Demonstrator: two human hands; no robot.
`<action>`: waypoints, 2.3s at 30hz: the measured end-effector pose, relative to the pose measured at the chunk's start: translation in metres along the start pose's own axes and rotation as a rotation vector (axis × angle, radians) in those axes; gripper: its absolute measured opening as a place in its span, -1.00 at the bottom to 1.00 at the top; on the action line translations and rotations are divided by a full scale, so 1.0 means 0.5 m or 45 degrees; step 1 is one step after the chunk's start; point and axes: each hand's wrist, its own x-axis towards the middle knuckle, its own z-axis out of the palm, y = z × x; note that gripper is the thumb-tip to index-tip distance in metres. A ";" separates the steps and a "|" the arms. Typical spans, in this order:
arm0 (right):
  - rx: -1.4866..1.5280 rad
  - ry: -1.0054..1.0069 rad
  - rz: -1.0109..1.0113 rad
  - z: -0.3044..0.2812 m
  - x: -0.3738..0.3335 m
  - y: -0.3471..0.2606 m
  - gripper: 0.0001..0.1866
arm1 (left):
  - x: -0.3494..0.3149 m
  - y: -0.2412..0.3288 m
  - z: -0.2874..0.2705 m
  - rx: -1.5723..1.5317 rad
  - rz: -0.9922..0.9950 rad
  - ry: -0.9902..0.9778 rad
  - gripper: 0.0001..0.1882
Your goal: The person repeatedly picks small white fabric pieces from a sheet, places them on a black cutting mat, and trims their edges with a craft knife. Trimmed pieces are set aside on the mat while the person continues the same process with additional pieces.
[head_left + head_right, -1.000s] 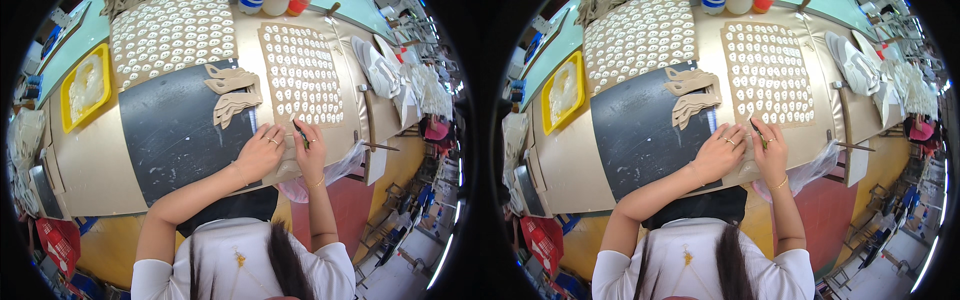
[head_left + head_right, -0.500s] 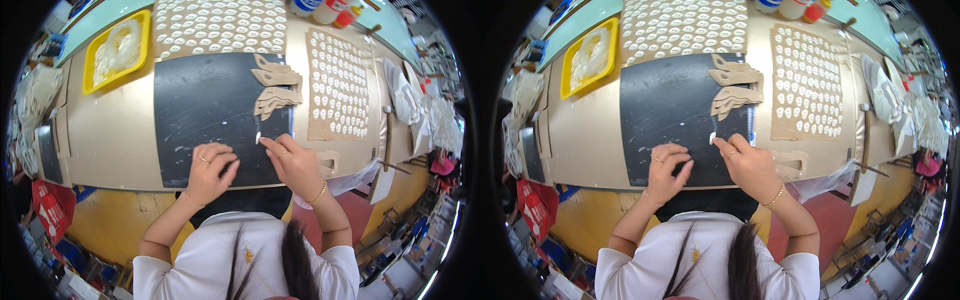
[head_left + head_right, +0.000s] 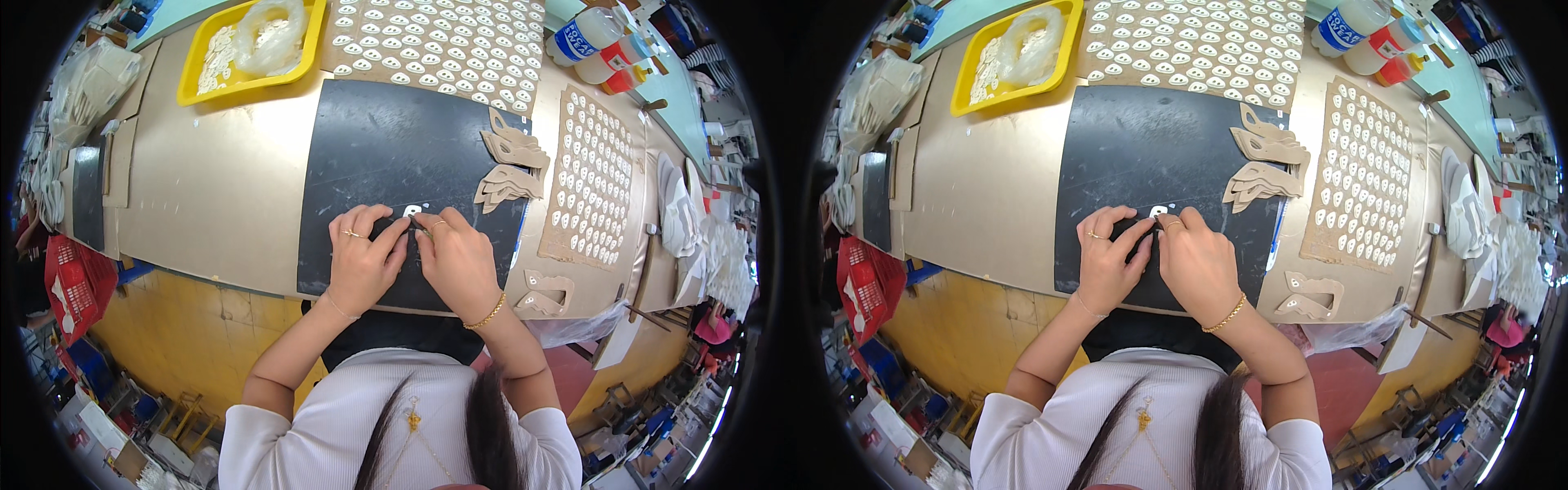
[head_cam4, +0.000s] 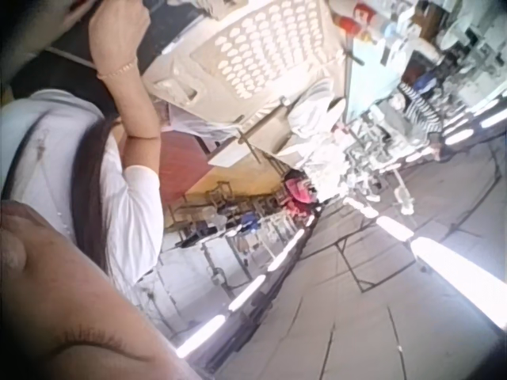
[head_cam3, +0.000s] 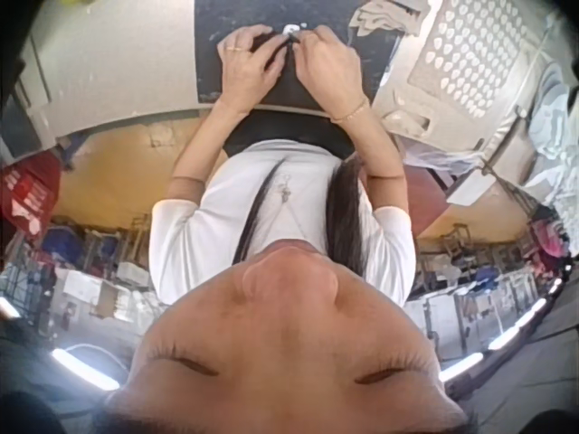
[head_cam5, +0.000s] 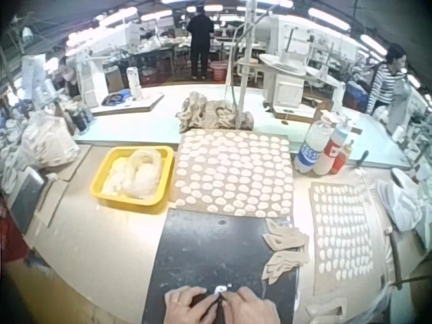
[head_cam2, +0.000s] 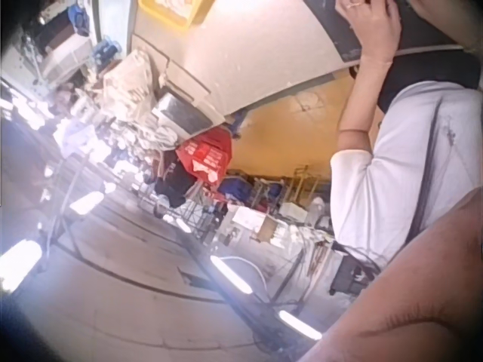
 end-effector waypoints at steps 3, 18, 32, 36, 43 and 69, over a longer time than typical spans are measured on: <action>0.097 0.033 0.053 0.009 0.009 0.003 -0.76 | 0.004 0.007 0.002 0.075 -0.010 -0.032 -0.63; 0.285 0.169 0.257 -0.109 -0.015 0.071 -0.71 | 0.028 0.016 -0.011 0.314 0.091 -0.136 -0.68; -0.086 0.311 0.313 -0.120 0.053 0.212 -0.70 | 0.076 -0.010 0.013 0.190 0.005 0.013 -0.87; -0.108 0.355 0.234 -0.114 0.047 0.211 -0.72 | 0.085 -0.009 0.004 0.162 -0.048 -0.055 -0.71; -0.236 0.383 0.145 -0.098 0.026 0.218 -0.67 | 0.092 -0.007 0.006 0.182 -0.066 0.017 -0.30; 0.736 -0.018 0.187 -0.114 0.071 0.119 -0.85 | 0.030 -0.016 -0.022 -0.175 -0.211 0.078 -0.49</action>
